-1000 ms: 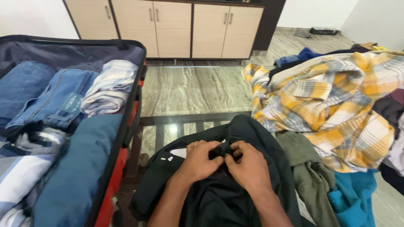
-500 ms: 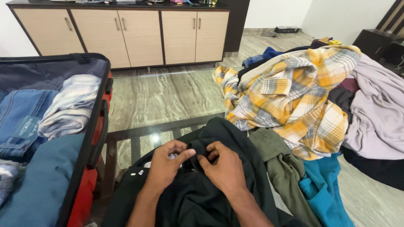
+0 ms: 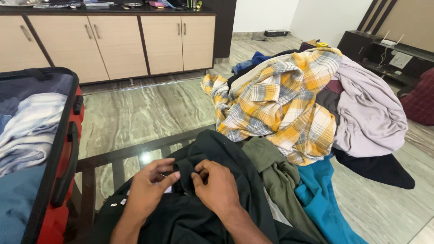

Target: The person folds a pair of dark trousers by hand on a glass-topped table and then places them into an open suitcase already filled with other clothes.

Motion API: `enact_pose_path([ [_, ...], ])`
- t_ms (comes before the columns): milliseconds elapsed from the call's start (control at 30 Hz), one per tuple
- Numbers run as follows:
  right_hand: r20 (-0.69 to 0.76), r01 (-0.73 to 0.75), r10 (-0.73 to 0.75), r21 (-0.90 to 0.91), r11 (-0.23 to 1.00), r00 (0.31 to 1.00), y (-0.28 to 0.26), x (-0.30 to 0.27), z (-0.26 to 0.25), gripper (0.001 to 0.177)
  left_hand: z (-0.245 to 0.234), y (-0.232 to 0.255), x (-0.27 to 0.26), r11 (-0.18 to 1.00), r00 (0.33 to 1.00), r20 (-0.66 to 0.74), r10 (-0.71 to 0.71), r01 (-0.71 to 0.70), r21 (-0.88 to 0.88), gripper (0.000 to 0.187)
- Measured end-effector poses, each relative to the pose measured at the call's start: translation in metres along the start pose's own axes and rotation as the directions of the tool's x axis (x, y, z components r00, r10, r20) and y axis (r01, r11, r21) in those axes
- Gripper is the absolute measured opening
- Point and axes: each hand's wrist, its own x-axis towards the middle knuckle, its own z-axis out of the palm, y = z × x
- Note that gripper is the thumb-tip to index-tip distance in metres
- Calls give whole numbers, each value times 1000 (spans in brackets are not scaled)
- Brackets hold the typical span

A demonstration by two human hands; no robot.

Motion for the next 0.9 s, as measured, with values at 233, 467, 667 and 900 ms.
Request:
enact_pose_path([
  [233, 22, -56, 56, 15, 998, 998, -6, 0, -2, 10, 0, -13, 2, 995, 995, 91, 39, -47, 84, 21],
  [467, -58, 167, -160, 148, 975, 985, -16, -5, -5, 7, -6, 52, -22, 813, 851, -231, 471, -318, 489, 22],
  [667, -234, 407, -369, 140, 903, 899, -24, -10, -6, 5, -4, 93, -35, 717, 688, -286, 667, -487, 498, 17],
  [900, 46, 229, -226, -79, 970, 973, 1, -2, 15, 20, -25, 58, -28, 769, 954, -196, 227, -52, 637, 29],
])
